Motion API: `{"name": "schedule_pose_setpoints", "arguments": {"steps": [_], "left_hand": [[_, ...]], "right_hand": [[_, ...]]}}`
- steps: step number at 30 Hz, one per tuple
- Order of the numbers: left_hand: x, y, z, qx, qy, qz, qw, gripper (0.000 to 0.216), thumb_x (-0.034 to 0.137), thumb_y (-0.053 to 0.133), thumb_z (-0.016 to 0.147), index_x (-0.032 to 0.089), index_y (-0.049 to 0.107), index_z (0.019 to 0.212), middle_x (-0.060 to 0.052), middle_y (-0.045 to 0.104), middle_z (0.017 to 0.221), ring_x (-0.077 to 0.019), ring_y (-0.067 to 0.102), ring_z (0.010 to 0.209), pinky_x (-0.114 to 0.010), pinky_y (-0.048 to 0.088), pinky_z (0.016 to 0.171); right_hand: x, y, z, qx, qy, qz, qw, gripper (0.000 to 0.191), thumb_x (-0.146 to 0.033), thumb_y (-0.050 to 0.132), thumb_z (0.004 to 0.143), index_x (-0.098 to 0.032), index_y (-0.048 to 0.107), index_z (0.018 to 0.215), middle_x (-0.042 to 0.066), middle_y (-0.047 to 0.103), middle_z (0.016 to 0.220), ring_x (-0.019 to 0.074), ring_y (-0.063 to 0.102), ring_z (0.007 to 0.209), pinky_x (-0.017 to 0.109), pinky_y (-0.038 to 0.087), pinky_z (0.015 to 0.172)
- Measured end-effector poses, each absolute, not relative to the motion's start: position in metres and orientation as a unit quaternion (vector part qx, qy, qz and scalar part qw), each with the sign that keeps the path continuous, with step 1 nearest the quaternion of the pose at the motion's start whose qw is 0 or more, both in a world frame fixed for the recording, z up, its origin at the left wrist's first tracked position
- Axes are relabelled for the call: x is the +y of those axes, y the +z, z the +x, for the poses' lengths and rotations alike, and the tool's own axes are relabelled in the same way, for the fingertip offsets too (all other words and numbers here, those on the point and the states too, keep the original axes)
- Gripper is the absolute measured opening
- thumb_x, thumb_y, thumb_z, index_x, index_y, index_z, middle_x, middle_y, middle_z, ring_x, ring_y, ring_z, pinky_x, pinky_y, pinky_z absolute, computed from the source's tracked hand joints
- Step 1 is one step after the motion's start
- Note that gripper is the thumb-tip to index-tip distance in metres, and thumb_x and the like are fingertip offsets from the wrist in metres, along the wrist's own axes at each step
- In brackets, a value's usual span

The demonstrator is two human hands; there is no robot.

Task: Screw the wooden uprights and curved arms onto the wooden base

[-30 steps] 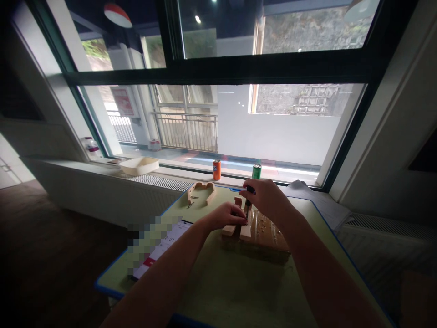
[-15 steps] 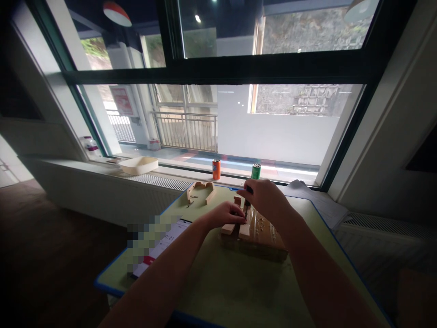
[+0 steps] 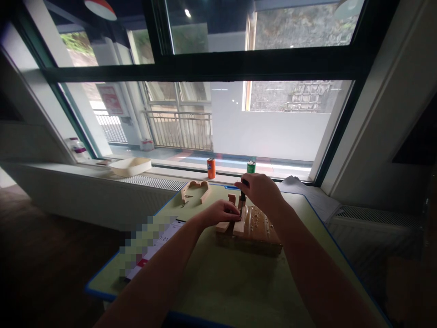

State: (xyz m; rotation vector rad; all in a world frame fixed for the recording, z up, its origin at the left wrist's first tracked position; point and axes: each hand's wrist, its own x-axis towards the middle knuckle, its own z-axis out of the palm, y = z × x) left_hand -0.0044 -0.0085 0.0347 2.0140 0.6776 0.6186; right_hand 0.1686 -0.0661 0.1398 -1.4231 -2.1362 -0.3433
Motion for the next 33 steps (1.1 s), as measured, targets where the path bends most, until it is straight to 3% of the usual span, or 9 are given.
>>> {"name": "schedule_pose_setpoints", "arguments": {"steps": [3,6,8,12,15,21,25,30,33], "left_hand": [[-0.01,0.036,-0.004,0.275,0.252,0.814,0.446,0.036,0.041,0.067,0.064,0.013,0.068,0.087,-0.005,0.067,0.081,-0.0153,0.06,0.074,-0.026,0.047,0.07],[-0.011,0.038,-0.005,0.278,0.252,0.809,0.452,0.035,0.04,0.067,0.064,0.013,0.068,0.086,-0.006,0.067,0.082,-0.0156,0.06,0.076,-0.026,0.047,0.071],[-0.012,0.039,-0.004,0.282,0.25,0.806,0.458,0.035,0.039,0.067,0.064,0.013,0.068,0.087,-0.006,0.067,0.084,-0.0162,0.06,0.077,-0.026,0.047,0.072],[-0.012,0.038,-0.004,0.289,0.252,0.803,0.457,0.038,0.04,0.068,0.063,0.012,0.068,0.088,-0.007,0.067,0.084,-0.017,0.06,0.078,-0.028,0.047,0.072],[-0.012,0.039,-0.004,0.289,0.25,0.809,0.447,0.038,0.041,0.067,0.063,0.013,0.068,0.089,-0.007,0.067,0.084,-0.0168,0.06,0.078,-0.027,0.047,0.072],[-0.012,0.041,-0.005,0.283,0.246,0.81,0.45,0.038,0.042,0.067,0.063,0.013,0.069,0.088,-0.006,0.067,0.084,-0.0161,0.06,0.077,-0.026,0.046,0.07],[-0.01,0.039,-0.004,0.284,0.247,0.813,0.445,0.038,0.042,0.067,0.064,0.013,0.068,0.089,-0.006,0.067,0.083,-0.0159,0.06,0.077,-0.026,0.046,0.072],[-0.011,0.038,-0.004,0.287,0.237,0.815,0.444,0.039,0.043,0.066,0.063,0.013,0.068,0.089,-0.006,0.067,0.084,-0.0161,0.06,0.077,-0.027,0.047,0.073],[-0.011,0.039,-0.005,0.293,0.24,0.812,0.443,0.04,0.044,0.066,0.063,0.014,0.068,0.089,-0.006,0.067,0.084,-0.0164,0.06,0.078,-0.027,0.047,0.072]], "right_hand": [[-0.067,0.142,0.166,-0.794,-0.137,-0.516,0.289,0.038,-0.04,0.034,0.088,-0.017,0.064,0.081,0.006,0.062,0.072,0.0134,0.053,0.062,0.024,0.036,0.055],[-0.07,0.144,0.167,-0.804,-0.114,-0.491,0.316,0.031,-0.03,0.035,0.089,-0.017,0.063,0.098,0.005,0.065,0.082,0.0119,0.055,0.068,0.022,0.038,0.059],[-0.072,0.146,0.17,-0.805,-0.108,-0.493,0.311,0.029,-0.032,0.04,0.087,-0.019,0.061,0.103,0.004,0.065,0.081,0.0112,0.055,0.065,0.022,0.037,0.057],[-0.075,0.15,0.176,-0.778,-0.155,-0.557,0.246,0.042,-0.052,0.041,0.082,-0.017,0.064,0.075,0.003,0.06,0.06,0.0128,0.049,0.051,0.025,0.03,0.048],[-0.077,0.153,0.177,-0.763,-0.173,-0.586,0.208,0.049,-0.054,0.036,0.083,-0.017,0.064,0.068,0.005,0.058,0.058,0.0139,0.049,0.051,0.026,0.029,0.048],[-0.086,0.157,0.176,-0.803,-0.11,-0.546,0.211,0.035,-0.03,0.032,0.089,-0.017,0.064,0.082,0.005,0.063,0.07,0.0123,0.053,0.057,0.024,0.033,0.052],[-0.085,0.156,0.175,-0.802,-0.097,-0.535,0.248,0.027,-0.034,0.043,0.085,-0.02,0.059,0.101,0.002,0.063,0.068,0.0104,0.051,0.052,0.021,0.031,0.049],[-0.082,0.155,0.174,-0.779,-0.162,-0.563,0.222,0.043,-0.051,0.039,0.083,-0.017,0.062,0.071,0.004,0.059,0.057,0.0119,0.047,0.048,0.024,0.027,0.047],[-0.086,0.155,0.173,-0.799,-0.14,-0.548,0.205,0.041,-0.043,0.034,0.087,-0.017,0.064,0.072,0.005,0.062,0.065,0.0126,0.051,0.054,0.024,0.029,0.05]]}}
